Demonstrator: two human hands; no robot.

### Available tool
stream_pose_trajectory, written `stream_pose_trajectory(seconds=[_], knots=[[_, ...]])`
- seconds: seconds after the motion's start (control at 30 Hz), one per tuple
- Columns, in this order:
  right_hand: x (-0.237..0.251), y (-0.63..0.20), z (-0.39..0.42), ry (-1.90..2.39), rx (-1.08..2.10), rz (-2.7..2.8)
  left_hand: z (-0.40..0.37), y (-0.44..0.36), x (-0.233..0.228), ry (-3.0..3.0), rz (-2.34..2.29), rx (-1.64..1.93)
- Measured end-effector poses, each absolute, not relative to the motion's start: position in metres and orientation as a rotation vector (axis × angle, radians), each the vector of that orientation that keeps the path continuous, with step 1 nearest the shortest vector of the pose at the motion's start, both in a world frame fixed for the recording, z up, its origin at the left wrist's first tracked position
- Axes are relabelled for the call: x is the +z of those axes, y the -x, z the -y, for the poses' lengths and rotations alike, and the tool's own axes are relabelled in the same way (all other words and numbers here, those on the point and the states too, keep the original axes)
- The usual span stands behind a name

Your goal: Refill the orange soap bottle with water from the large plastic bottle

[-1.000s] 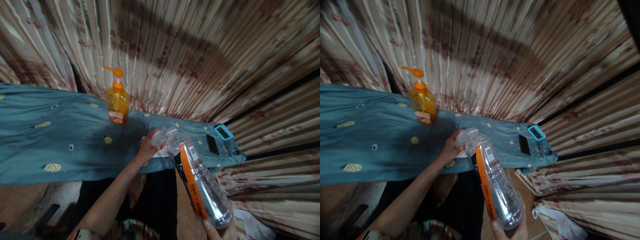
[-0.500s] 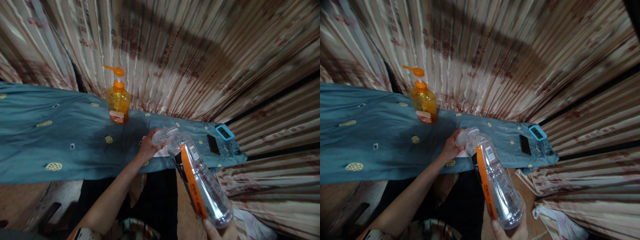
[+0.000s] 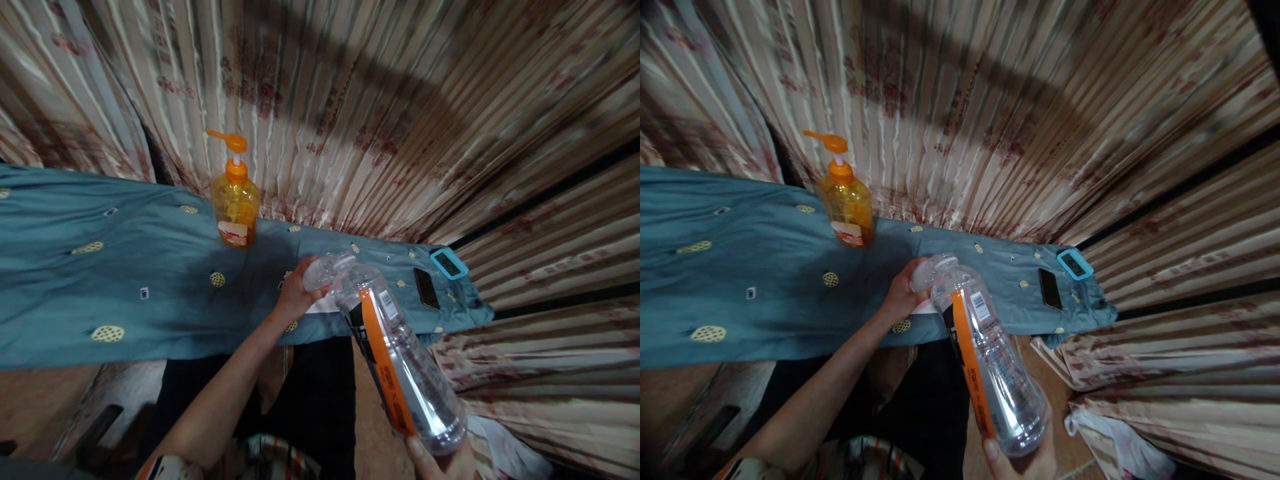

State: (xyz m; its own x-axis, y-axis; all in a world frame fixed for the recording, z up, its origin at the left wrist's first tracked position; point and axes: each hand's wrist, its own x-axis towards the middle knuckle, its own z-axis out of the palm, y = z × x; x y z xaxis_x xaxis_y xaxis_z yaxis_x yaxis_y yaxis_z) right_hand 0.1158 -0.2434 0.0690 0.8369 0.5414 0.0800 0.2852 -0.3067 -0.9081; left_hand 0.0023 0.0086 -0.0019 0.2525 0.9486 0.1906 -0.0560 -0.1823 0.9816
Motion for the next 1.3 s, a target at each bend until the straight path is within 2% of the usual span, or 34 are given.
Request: stream_pose_trajectory(seconds=[1.3], knots=[[0.0707, -0.1200, 0.2430, 1.847, 0.318, 0.633, -0.0094, -0.0014, -0.0010, -1.485, -0.918, 1.149]])
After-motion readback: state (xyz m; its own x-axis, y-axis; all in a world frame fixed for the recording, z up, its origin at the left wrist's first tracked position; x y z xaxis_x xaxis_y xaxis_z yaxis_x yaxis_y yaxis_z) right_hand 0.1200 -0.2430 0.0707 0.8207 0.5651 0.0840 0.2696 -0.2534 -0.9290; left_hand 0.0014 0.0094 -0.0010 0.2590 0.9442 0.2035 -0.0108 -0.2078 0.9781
